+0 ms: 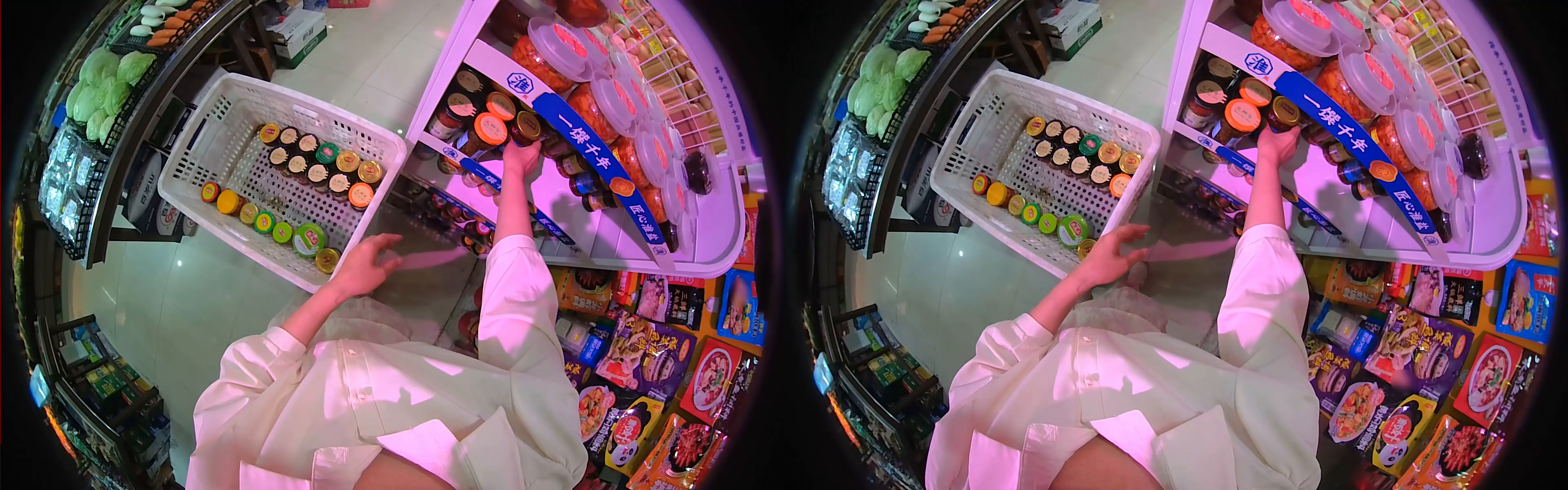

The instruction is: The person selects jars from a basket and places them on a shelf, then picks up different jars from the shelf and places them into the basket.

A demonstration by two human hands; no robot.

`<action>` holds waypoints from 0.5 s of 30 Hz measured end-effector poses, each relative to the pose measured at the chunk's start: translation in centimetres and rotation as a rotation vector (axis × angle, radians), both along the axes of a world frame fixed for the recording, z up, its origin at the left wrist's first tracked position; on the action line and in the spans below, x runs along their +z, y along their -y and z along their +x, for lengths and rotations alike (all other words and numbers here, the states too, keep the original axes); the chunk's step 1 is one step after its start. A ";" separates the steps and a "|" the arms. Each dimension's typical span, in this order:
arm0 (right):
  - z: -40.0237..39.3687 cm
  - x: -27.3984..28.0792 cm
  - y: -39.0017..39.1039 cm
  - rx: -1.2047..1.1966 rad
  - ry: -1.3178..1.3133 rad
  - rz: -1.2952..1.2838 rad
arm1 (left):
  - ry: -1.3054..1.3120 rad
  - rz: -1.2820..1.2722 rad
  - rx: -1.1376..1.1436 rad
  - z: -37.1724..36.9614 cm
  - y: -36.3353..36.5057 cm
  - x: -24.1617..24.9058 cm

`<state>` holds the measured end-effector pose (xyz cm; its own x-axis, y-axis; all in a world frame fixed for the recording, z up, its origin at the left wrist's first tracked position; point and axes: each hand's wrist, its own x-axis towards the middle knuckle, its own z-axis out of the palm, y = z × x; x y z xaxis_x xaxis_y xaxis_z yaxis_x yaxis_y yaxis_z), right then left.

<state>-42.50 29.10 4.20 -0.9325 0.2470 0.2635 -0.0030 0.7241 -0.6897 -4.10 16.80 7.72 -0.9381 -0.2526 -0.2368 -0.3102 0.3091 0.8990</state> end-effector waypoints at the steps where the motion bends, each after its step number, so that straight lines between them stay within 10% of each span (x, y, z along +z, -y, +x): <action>1: -0.1 -0.1 0.0 0.000 -0.007 -0.011 | -0.009 -0.011 0.000 0.1 0.0 -0.1; 8: -0.3 -1.0 -0.8 0.119 -0.054 -0.007 | 0.085 0.033 -0.026 0.4 1.3 0.4; 15: 12.2 -0.5 -1.5 0.255 -0.218 -0.719 | 0.052 0.011 -0.034 0.7 4.4 -1.7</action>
